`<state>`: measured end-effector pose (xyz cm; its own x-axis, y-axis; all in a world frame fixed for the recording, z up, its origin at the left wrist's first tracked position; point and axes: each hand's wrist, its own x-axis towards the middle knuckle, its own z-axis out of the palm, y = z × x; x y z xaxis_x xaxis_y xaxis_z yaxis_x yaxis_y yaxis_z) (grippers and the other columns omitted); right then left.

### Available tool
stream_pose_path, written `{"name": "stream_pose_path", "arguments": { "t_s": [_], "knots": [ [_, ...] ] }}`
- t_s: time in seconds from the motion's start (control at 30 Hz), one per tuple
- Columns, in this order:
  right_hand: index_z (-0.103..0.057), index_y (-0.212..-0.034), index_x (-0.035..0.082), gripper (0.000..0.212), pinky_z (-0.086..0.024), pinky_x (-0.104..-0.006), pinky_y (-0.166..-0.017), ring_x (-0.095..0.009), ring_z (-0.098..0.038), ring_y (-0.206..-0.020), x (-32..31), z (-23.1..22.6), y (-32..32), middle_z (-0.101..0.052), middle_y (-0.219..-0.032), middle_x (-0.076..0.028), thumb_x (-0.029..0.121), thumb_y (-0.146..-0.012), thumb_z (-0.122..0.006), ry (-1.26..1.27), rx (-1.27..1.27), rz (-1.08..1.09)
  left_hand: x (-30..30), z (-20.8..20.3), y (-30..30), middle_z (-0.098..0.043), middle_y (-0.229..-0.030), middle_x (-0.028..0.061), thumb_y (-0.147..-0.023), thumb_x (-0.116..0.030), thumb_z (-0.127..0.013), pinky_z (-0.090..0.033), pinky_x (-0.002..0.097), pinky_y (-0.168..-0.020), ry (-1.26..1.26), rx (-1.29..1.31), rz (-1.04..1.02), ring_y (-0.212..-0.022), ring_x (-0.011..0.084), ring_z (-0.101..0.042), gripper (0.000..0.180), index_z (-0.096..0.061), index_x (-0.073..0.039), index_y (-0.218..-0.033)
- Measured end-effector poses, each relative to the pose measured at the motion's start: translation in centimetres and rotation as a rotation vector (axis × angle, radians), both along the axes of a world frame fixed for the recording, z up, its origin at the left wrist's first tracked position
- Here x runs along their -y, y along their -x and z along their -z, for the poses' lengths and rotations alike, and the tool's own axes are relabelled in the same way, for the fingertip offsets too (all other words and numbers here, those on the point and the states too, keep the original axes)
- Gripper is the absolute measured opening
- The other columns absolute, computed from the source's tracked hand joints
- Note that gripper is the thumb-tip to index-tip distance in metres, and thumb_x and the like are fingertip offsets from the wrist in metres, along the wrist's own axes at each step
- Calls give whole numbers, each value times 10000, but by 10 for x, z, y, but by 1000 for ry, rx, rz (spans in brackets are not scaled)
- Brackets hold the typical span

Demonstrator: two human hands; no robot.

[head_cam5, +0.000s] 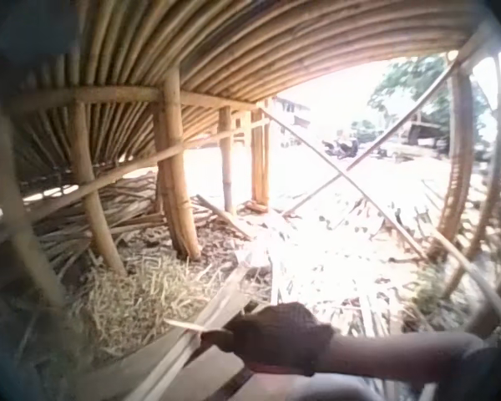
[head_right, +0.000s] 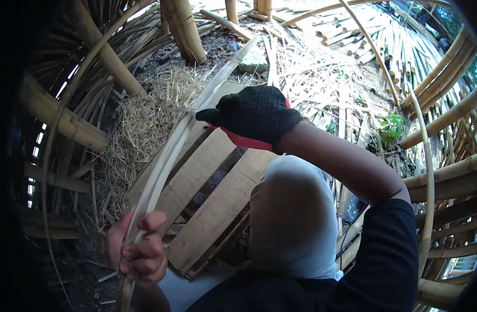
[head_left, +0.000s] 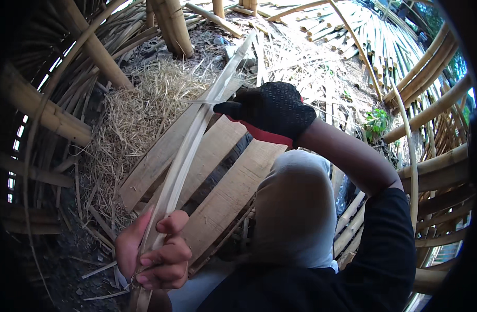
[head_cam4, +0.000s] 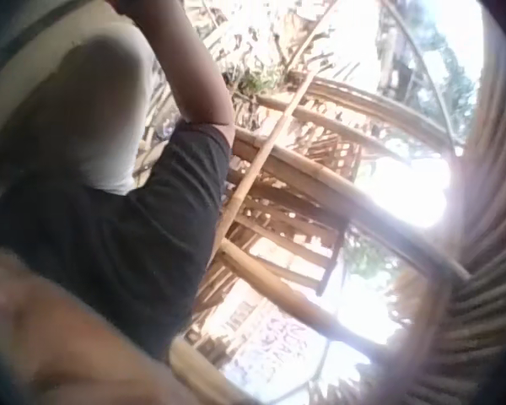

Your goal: The person sits on the ground and uses a knife to shave a long bamboo strip, repeatedly scraping along its length to remove thin layers. The person holds the strip with one hand and guides the knife with the other, working over a wooden pallet.

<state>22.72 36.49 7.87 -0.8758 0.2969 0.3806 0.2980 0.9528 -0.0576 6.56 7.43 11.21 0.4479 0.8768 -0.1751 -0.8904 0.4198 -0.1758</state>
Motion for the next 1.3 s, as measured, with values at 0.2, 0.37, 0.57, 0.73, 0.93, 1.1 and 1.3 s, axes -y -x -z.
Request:
{"name": "stream_pose_path", "arguments": {
  "t_s": [0.2, 0.37, 0.57, 0.73, 0.93, 1.1, 1.3],
  "knots": [
    [-772, -906, 164, 509, -559, -455, -674, -331, -711, -769, 46, -13, 78, -722, -805, -135, 537, -1011, -441, 271, 424, -85, 43, 38, 25, -496, -655, 34, -1067, -446, -256, -421, 249, -341, 1, 138, -206, -423, 115, -528, 322, -355, -146, -1005],
    [-638, -1311, 278, 342, -567, -432, -688, -320, -699, -738, 95, 15, 110, -706, -856, -102, 366, -1036, -454, 193, 465, -468, 68, 74, 43, -465, -660, 22, -1076, -403, -322, -364, 224, -326, 25, 234, -237, -408, 115, -491, 301, -395, -128, -978],
    [-578, -1370, 255, 430, -561, -469, -693, -369, -702, -769, 116, 37, 135, -709, -870, -159, 440, -1058, -349, 262, 599, -285, 82, 108, 53, -463, -606, 8, -1075, -406, -297, -356, 201, -294, 56, 193, -286, -370, 78, -477, 348, -422, -105, -953],
    [-711, -808, 58, 749, -546, -469, -725, -392, -690, -728, 80, 71, 155, -678, -720, -200, 552, -1057, -205, 484, 517, 50, 85, 108, 63, -437, -600, -10, -1079, -395, -308, -348, 206, -296, 75, 239, -283, -360, 74, -434, 343, -433, -105, -947],
    [-695, -978, 92, 454, -513, -464, -659, -380, -653, -626, 112, 64, 159, -611, -650, -222, 414, -1048, -383, 365, 536, -127, 89, 114, 64, -410, -596, -23, -1083, -426, -298, -350, 217, -318, 50, 241, -234, -369, 75, -413, 351, -425, -137, -930],
    [-699, -817, 19, 696, -526, -502, -770, -427, -670, -765, 122, 53, 164, -679, -737, -216, 501, -1060, -260, 411, 653, -3, 85, 126, 69, -384, -604, -29, -1082, -434, -323, -336, 221, -322, -23, 243, -225, -378, 64, -380, 327, -419, -155, -941],
    [-695, -798, 16, 720, -528, -508, -800, -434, -676, -764, 89, 78, 170, -681, -741, -226, 523, -1052, -251, 361, 631, -9, 83, 127, 69, -431, -594, -12, -1082, -453, -278, -386, 223, -313, 19, 273, -237, -373, 75, -429, 383, -419, -140, -911]
  ]
}}
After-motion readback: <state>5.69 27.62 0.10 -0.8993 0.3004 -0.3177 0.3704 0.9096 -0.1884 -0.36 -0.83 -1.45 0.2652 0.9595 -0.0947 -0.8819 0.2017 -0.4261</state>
